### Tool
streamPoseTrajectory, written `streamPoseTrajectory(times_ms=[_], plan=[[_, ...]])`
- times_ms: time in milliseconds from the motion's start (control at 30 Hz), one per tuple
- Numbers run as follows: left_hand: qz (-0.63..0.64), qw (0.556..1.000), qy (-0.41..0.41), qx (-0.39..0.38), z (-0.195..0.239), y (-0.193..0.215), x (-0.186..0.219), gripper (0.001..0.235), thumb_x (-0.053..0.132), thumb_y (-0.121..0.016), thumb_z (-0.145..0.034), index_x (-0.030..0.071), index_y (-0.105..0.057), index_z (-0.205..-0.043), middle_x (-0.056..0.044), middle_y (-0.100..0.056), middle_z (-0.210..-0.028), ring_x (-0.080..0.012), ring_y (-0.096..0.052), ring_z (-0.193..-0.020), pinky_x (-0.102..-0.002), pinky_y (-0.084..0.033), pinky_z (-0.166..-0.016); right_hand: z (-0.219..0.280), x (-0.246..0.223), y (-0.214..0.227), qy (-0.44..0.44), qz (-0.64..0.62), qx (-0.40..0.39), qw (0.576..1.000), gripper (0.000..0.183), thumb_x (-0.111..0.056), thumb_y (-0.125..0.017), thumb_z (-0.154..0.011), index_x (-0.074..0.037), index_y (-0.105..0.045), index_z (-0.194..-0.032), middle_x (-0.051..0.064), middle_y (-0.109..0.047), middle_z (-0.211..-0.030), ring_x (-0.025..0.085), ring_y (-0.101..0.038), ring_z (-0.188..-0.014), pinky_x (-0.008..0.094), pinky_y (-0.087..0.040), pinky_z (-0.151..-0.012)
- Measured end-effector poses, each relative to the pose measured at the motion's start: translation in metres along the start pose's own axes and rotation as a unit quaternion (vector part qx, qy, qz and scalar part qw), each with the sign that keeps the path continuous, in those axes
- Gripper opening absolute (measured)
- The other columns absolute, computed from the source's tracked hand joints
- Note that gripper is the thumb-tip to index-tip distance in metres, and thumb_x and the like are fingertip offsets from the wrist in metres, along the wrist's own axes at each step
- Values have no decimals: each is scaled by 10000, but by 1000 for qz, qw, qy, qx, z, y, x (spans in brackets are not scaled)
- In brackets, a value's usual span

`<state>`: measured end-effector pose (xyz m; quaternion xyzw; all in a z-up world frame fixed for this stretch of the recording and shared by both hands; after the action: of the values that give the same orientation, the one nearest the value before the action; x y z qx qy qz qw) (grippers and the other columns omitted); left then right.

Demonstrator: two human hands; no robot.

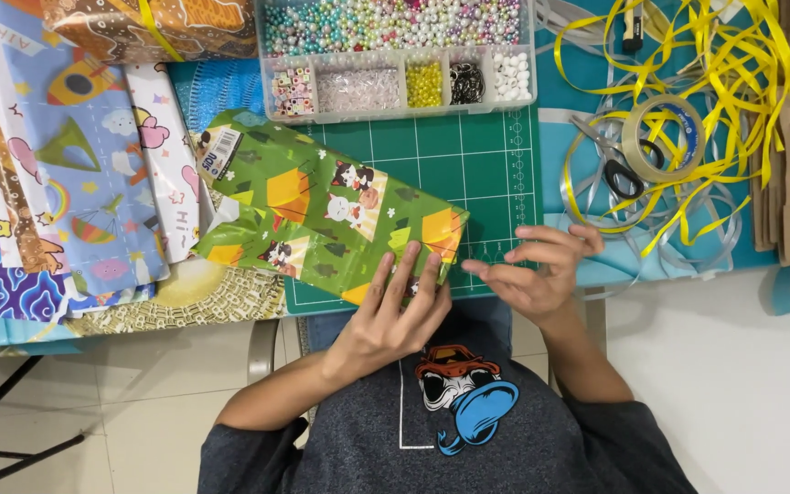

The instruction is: The person wraps a small cardboard box with green patterned wrapping paper. They fold the paper around the box, secure the seams with clear tape, and fold the ends into neat triangular flaps, taping them down to complete the package.

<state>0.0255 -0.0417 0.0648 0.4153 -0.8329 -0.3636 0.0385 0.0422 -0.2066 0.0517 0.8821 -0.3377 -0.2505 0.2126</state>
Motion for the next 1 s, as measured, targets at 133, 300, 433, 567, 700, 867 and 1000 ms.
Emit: streamPoseTrajectory(times_ms=[133,300,433,567,700,867,1000], plan=[[-2,1000,6,3,1,0,0,178,122,-615,-1002,190,-741,-895,-71,-770,-1141,-296,-768,-1077,-443,-628,-954,-12,-11,1,11,20,-10,1000,201,-211,-925,-852,-260,-750,-938,-30,-511,-1002,267,-649,-1080,387,-526,-954],[1,1000,15,0,-1,2,-2,173,127,-627,-996,193,-738,-881,-60,-773,-1128,-290,-765,-1087,-442,-620,-968,-7,-13,3,23,66,-31,997,205,-244,-942,-838,-264,-758,-927,-22,-528,-989,273,-658,-1051,406,-541,-977],[8,1000,17,2,-1,1,-1,170,121,-626,-994,191,-739,-889,-71,-772,-1142,-295,-764,-1089,-443,-618,-968,-6,-17,0,29,69,-28,997,164,-258,-922,-853,-257,-776,-928,-25,-550,-995,273,-664,-1042,394,-552,-971],[8,1000,19,1,-3,3,-2,176,116,-622,-993,186,-742,-884,-70,-773,-1141,-294,-764,-1089,-445,-616,-969,1,-17,-3,33,79,-29,996,159,-259,-919,-854,-249,-780,-929,-21,-573,-1012,274,-667,-1044,404,-554,-977],[10,1000,22,0,-2,2,-2,167,134,-629,-992,198,-735,-879,-59,-776,-1123,-296,-763,-1093,-449,-613,-979,8,-14,-6,37,86,-28,995,163,-249,-937,-830,-249,-797,-913,-15,-589,-1021,280,-663,-1034,428,-525,-1023],[8,1000,25,4,-2,1,-3,171,132,-629,-991,198,-734,-873,-54,-778,-1123,-291,-767,-1084,-444,-620,-969,11,-9,-8,47,110,-20,993,192,-284,-960,-823,-275,-798,-927,-19,-595,-1037,264,-654,-1038,474,-415,-1109],[4,1000,22,4,-3,2,-4,175,131,-622,-995,199,-732,-876,-54,-779,-1126,-289,-768,-1082,-441,-623,-966,8,-10,-8,45,122,-43,991,189,-328,-961,-818,-306,-813,-933,-31,-614,-1088,256,-646,-1063,526,-330,-1162]])
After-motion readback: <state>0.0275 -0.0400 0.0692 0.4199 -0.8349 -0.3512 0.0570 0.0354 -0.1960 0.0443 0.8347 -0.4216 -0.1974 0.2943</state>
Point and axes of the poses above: each hand's wrist, its own z-axis away from the middle knuckle, its own y-axis out of the back of the hand, x = y × z, the point moved 7 cm from there along -z, towards the middle knuckle
